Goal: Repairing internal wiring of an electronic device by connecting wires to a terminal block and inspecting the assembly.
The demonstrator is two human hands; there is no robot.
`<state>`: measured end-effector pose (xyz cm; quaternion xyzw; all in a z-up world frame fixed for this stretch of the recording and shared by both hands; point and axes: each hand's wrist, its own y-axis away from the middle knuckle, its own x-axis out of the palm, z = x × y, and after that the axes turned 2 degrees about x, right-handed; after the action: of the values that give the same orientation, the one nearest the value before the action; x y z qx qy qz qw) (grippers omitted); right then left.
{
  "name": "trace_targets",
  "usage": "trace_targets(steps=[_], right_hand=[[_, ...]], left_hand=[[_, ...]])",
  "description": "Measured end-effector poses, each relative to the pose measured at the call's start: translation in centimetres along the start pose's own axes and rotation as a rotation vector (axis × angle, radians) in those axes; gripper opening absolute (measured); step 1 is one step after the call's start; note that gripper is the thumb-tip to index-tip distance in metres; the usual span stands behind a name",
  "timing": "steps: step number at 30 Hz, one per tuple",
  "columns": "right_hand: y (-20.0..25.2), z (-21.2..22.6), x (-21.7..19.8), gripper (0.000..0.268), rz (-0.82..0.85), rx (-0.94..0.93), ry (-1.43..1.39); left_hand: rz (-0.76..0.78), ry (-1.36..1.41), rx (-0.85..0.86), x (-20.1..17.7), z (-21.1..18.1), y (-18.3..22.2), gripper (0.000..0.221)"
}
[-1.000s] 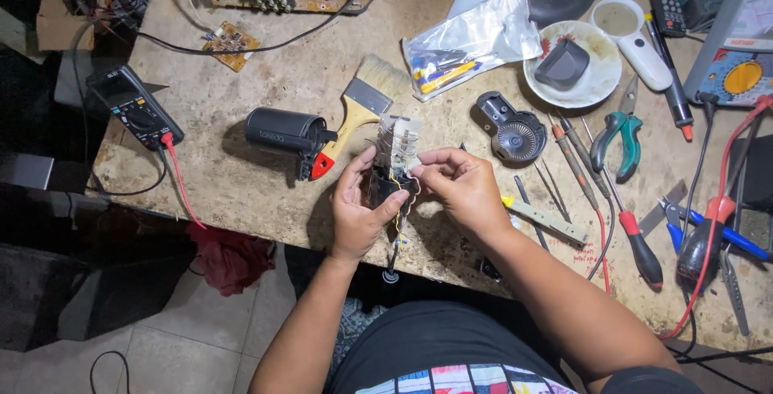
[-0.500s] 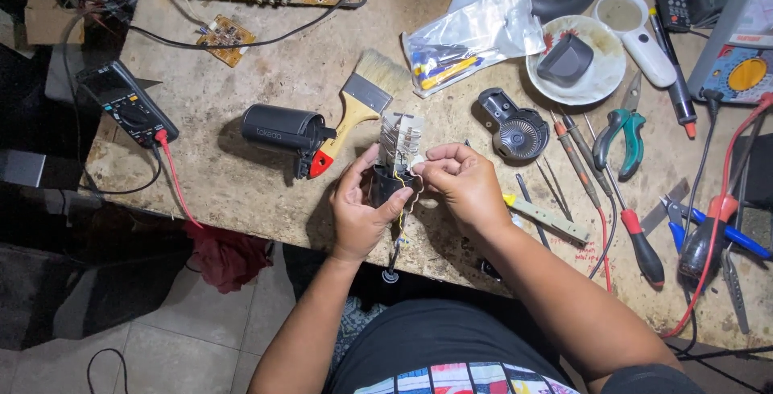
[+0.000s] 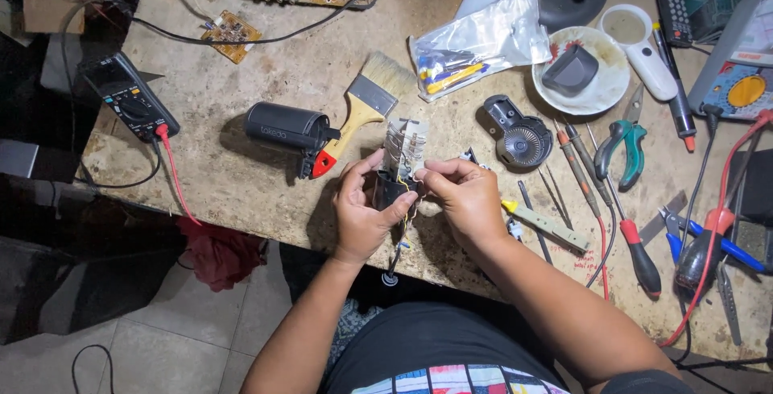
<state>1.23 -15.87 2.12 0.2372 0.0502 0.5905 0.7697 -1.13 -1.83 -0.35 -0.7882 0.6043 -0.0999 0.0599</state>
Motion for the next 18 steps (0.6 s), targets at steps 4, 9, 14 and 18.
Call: trace_targets(steps=[4, 9, 14, 18], right_hand=[[0.6, 0.6, 0.4, 0.024, -0.009, -0.018, 0.022], [-0.8, -0.7, -0.1, 0.02, 0.01, 0.001, 0.035], [-1.5, -1.2, -0.5, 0.023, 0.035, 0.005, 0.009], [-1.2, -0.4, -0.4, 0.021, 0.061, -0.046, 0.059]], left_hand=[[-0.009, 0.027, -0.012, -0.2, 0.8, 0.0, 0.076], [0.033, 0.042, -0.103, -0.5, 0.9, 0.0, 0.081], [0.106, 0.143, -0.199, -0.7, -0.3, -0.9, 0.086], [0.153, 0.144, -0.168, -0.8, 0.0, -0.4, 0.089]])
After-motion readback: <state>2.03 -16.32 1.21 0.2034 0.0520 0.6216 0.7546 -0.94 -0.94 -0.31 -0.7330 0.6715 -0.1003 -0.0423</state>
